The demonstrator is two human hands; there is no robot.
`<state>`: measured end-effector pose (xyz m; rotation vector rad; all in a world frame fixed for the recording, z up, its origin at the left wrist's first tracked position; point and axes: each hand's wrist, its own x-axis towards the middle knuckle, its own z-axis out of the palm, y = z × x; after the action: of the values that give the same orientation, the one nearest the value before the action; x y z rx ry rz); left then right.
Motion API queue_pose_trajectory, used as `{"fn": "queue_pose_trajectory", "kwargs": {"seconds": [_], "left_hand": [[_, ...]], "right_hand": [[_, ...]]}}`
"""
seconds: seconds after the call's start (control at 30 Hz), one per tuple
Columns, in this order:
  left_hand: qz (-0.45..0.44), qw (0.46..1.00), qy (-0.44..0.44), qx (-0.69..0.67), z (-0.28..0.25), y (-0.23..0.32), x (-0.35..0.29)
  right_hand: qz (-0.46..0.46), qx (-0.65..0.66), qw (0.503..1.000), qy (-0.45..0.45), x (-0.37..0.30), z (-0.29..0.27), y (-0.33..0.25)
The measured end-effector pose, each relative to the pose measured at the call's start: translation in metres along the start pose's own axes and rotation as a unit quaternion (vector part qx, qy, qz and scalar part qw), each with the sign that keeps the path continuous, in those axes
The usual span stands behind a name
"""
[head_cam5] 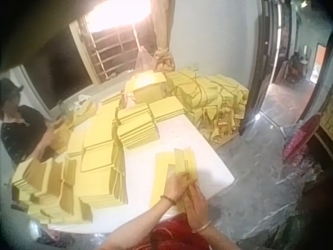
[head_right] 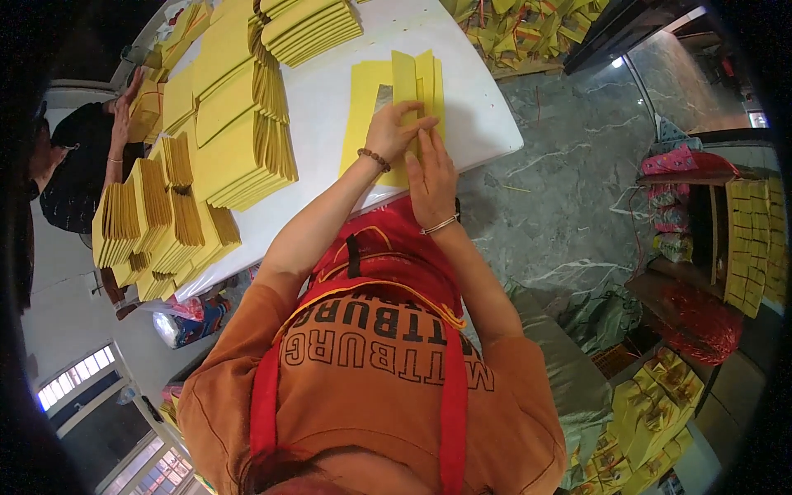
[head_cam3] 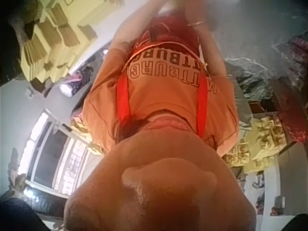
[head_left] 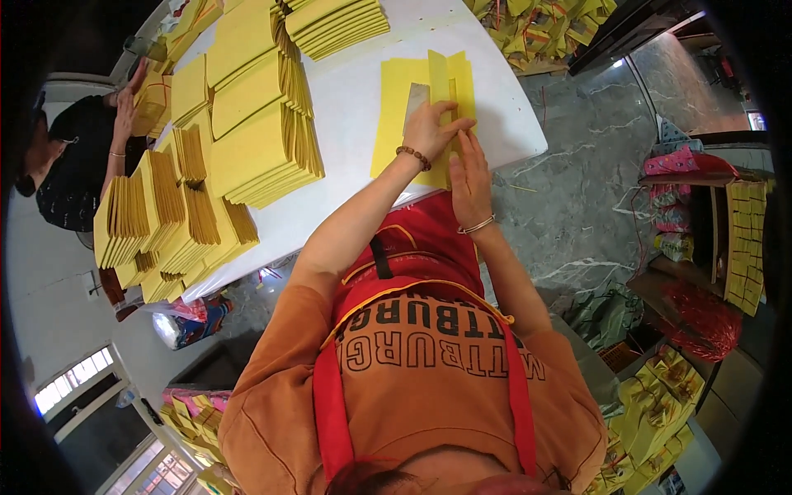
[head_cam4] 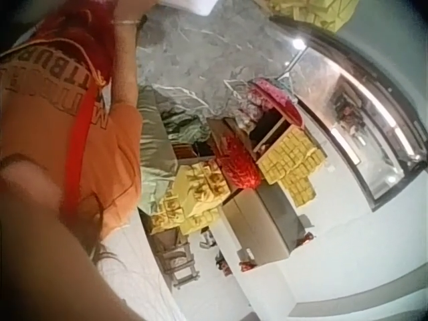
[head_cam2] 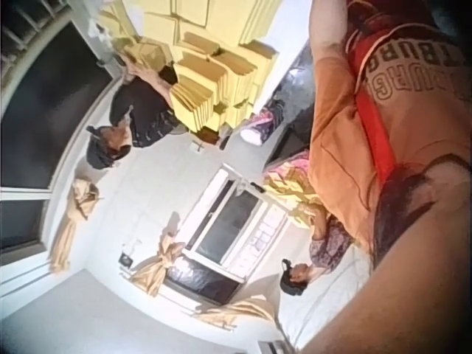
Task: Folding and stacking yellow joss paper sheets at a workstation.
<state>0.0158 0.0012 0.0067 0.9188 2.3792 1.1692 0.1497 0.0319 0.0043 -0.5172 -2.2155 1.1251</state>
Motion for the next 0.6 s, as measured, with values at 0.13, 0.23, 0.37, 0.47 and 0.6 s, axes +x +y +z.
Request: {"fn": "queue_pose_trajectory", "kwargs": {"seconds": [0.13,0.23,0.37,0.47,0.6], "left_hand": [[0.013,1.000,0.009,-0.012,0.001,-0.006,0.000],[0.026,1.000,0.017,-0.001,0.003,-0.008,0.001],[0.021,1.000,0.016,-0.010,0.003,-0.009,0.001],[0.022,0.999,0.021,-0.038,0.004,-0.011,0.001],[0.035,0.997,0.033,-0.061,0.003,-0.010,0.001]], "right_hand": [[-0.001,0.020,1.000,-0.003,0.001,0.000,-0.002],[0.001,0.009,1.000,-0.003,0.000,0.000,0.001],[0.001,0.011,1.000,0.002,0.001,0.000,0.001],[0.006,0.049,0.999,0.004,0.002,0.000,0.003],[0.015,0.036,0.999,0.012,0.002,0.001,0.007]]}}
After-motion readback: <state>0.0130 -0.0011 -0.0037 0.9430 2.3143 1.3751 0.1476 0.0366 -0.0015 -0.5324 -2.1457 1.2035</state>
